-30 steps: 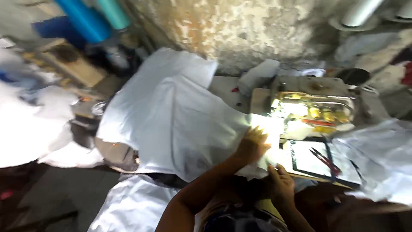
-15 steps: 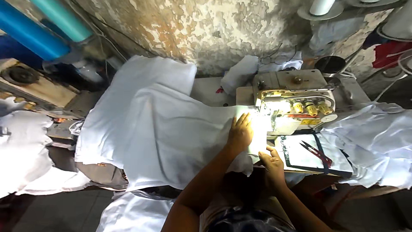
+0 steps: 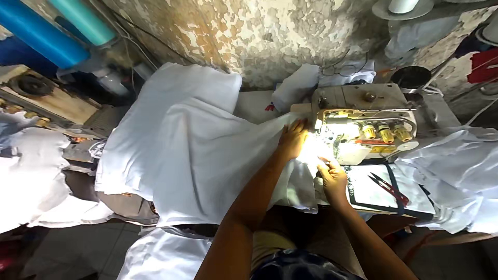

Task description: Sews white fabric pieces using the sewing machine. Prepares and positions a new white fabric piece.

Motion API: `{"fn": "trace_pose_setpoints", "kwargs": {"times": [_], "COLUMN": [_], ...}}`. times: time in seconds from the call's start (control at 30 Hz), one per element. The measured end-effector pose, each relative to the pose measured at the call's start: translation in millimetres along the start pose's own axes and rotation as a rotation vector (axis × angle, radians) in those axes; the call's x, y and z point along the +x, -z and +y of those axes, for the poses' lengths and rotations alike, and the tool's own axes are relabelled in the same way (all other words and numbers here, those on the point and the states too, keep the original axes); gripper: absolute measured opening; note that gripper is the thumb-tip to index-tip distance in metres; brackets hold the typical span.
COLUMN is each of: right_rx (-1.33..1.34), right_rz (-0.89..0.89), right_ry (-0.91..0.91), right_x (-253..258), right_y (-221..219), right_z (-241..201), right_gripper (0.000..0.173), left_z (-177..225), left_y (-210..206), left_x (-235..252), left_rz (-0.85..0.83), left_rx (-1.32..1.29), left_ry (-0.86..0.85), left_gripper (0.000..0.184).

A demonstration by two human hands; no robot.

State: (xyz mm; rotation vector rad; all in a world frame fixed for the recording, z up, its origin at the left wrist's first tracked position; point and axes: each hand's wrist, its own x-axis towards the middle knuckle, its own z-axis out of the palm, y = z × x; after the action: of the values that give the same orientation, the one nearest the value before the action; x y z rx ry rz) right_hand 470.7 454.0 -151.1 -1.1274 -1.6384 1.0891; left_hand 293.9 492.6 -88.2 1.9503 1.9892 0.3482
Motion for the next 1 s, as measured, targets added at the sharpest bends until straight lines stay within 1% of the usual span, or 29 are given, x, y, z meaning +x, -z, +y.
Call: {"fn": "trace_pose_setpoints", "kwargs": {"times": [0.07, 0.13, 0.23, 0.33, 0.43, 0.5, 0.57, 0.6, 0.63, 0.67, 0.7, 0.77, 0.8, 0.83, 0.9, 0.97, 1.0], "right_rx": [-0.288, -0.484, -0.616, -0.632, -0.528, -0.455, -0.404, -0.374, -0.339, -0.293, -0.235, -0.075, -0.002, 0.065, 0.17, 0.245, 0.278], "right_rz": [-0.025, -0.039, -0.073, -0.097, -0.099, -0.105, -0.122, -0.141, -0.173, -0.203, -0.241, -0.284, -0.291, -0.299, -0.319, -0.356, -0.389], "right_ry": [0.064, 0.098, 0.074, 0.08, 0.092, 0.07, 0.018, -0.02, -0.057, -0.075, -0.082, -0.099, -0.121, -0.146, -0.187, -0.202, -0.197], "right_x": [3, 4, 7, 8, -1, -13, -26, -32, -36, -40, -42, -45, -46, -48, -50, -53, -54], "right_y": [5, 8, 11, 13, 14, 13, 11, 11, 13, 14, 14, 12, 12, 13, 18, 23, 25], "right_z": [-5, -14, -22, -26, -20, -13, -8, -7, -5, -2, 1, 6, 7, 6, 3, 1, -2], "right_gripper": [0.028, 0.032, 0.036, 0.036, 0.036, 0.045, 0.057, 0.06, 0.06, 0.056, 0.048, 0.028, 0.023, 0.02, 0.018, 0.018, 0.017], "left_z": [-3, -7, -14, -22, -30, -34, -37, -38, -36, -33, -30, -27, -27, -26, -17, -1, 5], "left_y": [3, 4, 5, 7, 8, 10, 11, 11, 12, 13, 15, 14, 10, 6, -1, -14, -25], "left_x": [7, 15, 27, 38, 49, 55, 59, 60, 60, 59, 57, 47, 40, 30, 1, -38, -58], "left_rz": [0.01, 0.017, 0.023, 0.034, 0.04, 0.031, 0.066, 0.084, 0.096, 0.114, 0.148, 0.32, 0.435, 0.552, 0.673, 0.713, 0.689], "left_rx": [0.015, 0.024, 0.029, 0.011, -0.012, -0.023, -0.038, -0.036, -0.021, 0.007, 0.034, 0.059, 0.054, 0.032, -0.006, 0.029, 0.082], "left_ry": [-0.004, 0.001, -0.004, 0.007, 0.036, 0.069, 0.091, 0.1, 0.112, 0.125, 0.141, 0.131, 0.098, 0.043, -0.073, -0.181, -0.197], "left_gripper": [0.047, 0.05, 0.052, 0.051, 0.052, 0.053, 0.053, 0.053, 0.053, 0.053, 0.053, 0.048, 0.044, 0.039, 0.028, 0.016, 0.014]}}
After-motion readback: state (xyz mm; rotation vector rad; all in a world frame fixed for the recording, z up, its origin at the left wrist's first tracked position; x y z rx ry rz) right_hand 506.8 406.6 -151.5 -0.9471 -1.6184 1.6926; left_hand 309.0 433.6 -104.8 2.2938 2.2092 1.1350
